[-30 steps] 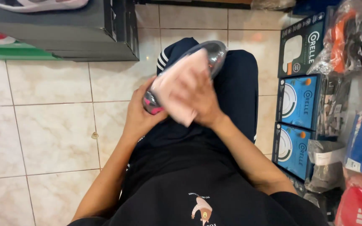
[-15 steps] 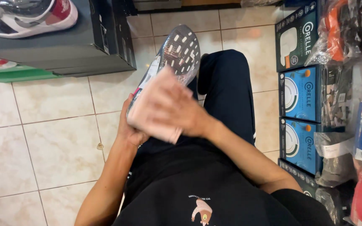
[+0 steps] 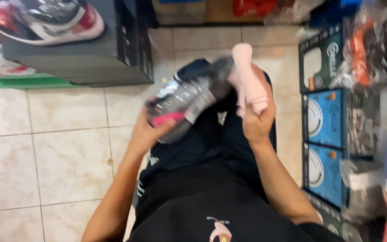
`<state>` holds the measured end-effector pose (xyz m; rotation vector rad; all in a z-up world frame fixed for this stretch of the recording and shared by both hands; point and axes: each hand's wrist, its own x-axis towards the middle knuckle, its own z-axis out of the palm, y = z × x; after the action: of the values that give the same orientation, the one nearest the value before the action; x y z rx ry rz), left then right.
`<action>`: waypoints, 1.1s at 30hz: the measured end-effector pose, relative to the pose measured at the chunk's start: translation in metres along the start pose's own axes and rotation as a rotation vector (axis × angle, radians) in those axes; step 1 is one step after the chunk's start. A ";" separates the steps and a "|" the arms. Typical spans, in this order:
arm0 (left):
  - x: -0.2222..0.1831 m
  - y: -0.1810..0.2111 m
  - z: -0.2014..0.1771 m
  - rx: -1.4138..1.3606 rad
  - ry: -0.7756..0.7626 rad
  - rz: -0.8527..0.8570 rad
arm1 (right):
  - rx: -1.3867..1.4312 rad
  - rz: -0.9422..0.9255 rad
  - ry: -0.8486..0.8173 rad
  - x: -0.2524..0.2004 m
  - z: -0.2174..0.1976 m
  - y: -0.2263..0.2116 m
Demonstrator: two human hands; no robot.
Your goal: Wiping and inspecting various shoes with a cloth in a storage or display area
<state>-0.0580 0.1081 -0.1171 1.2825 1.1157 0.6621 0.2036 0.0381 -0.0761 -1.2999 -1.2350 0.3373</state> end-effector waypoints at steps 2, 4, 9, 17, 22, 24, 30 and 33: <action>-0.001 0.009 0.001 0.128 -0.067 0.167 | -0.177 -0.112 -0.144 0.000 0.008 0.005; -0.003 0.009 0.005 0.256 -0.137 0.303 | -0.367 -0.207 -0.289 -0.012 0.024 0.008; -0.006 -0.025 0.002 0.284 -0.127 0.327 | -0.369 -0.246 -0.522 -0.055 0.060 0.011; 0.008 -0.053 0.001 -0.423 0.142 -0.153 | -0.208 0.089 0.202 -0.015 -0.031 0.103; 0.011 -0.014 0.002 -0.768 0.204 -0.374 | -0.108 0.113 0.330 -0.017 -0.040 0.096; 0.017 -0.020 -0.004 -0.735 -0.005 -0.331 | -0.104 -0.017 0.069 -0.004 -0.011 0.045; 0.038 -0.168 -0.018 -0.593 0.065 -0.243 | -0.507 -0.704 -0.480 -0.045 0.070 0.010; 0.021 -0.060 0.000 -0.624 0.145 -0.329 | -0.641 -0.726 -0.427 -0.030 0.051 0.046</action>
<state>-0.0611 0.1139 -0.1807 0.5134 1.0865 0.7787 0.1694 0.0570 -0.1400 -1.2179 -2.1967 -0.3583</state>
